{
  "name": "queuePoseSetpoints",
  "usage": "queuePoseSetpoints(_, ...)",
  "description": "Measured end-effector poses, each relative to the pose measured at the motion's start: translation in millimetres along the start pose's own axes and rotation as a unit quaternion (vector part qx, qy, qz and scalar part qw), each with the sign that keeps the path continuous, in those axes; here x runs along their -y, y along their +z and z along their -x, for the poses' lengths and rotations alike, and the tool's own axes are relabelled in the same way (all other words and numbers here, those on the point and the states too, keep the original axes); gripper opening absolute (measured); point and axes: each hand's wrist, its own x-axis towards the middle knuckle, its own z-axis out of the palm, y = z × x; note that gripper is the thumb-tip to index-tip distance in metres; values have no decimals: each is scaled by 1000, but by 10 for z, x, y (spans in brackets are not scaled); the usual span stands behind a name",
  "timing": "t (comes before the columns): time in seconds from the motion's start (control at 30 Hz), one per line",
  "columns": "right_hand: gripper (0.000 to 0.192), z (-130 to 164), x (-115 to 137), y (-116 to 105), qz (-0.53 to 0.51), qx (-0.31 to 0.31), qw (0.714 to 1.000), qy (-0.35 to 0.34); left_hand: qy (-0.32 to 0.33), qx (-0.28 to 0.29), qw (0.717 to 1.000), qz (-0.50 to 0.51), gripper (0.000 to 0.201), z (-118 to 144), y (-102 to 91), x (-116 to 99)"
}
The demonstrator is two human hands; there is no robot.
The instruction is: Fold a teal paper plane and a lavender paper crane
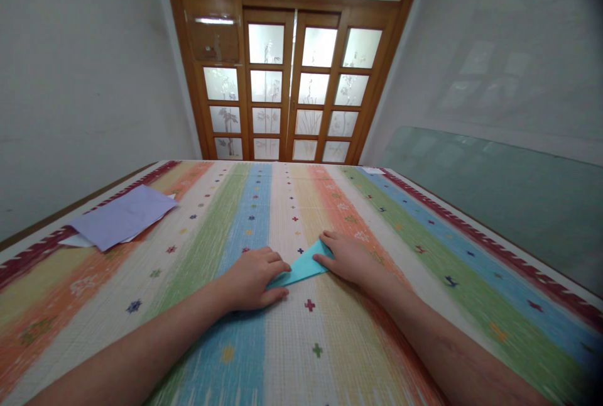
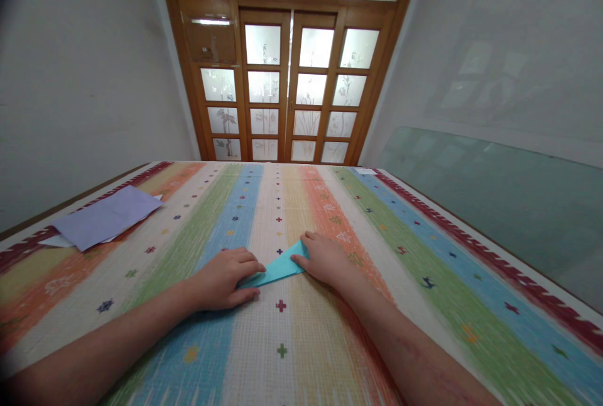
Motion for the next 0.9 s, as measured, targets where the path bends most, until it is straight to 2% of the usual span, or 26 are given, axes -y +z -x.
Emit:
queuePoseSetpoints(0.1, 42, -13, -3, 27, -13, -53, 998, -27, -12, -1, 1000, 8, 38, 6, 73, -34)
queuePoseSetpoints(0.23, 37, -35, 13, 18, -57, -157, 986, -27, -52, -25, 998, 25, 37, 26, 140, 12)
queuePoseSetpoints(0.37, 33, -7, 26, -46, -108, -253, 960, -46, -134, -73, 986, 74, 38, 35, 199, 113)
queuePoseSetpoints(0.47, 29, 35, 28, -91, -131, -293, 944, -79, -191, -124, 964, 140, 40, 30, 228, 196)
queuePoseSetpoints(0.67, 27, 61, 71, -143, -133, -278, 934, -180, -236, -198, 913, 267, 31, 12, 288, 393)
queuePoseSetpoints(0.8, 29, 51, 111, -162, -125, -227, 947, -189, -238, -208, 893, 321, 29, 10, 309, 462)
queuePoseSetpoints(0.9, 26, 39, 104, -129, -131, -188, 958, -171, -239, -212, 890, 325, 25, 7, 293, 456)
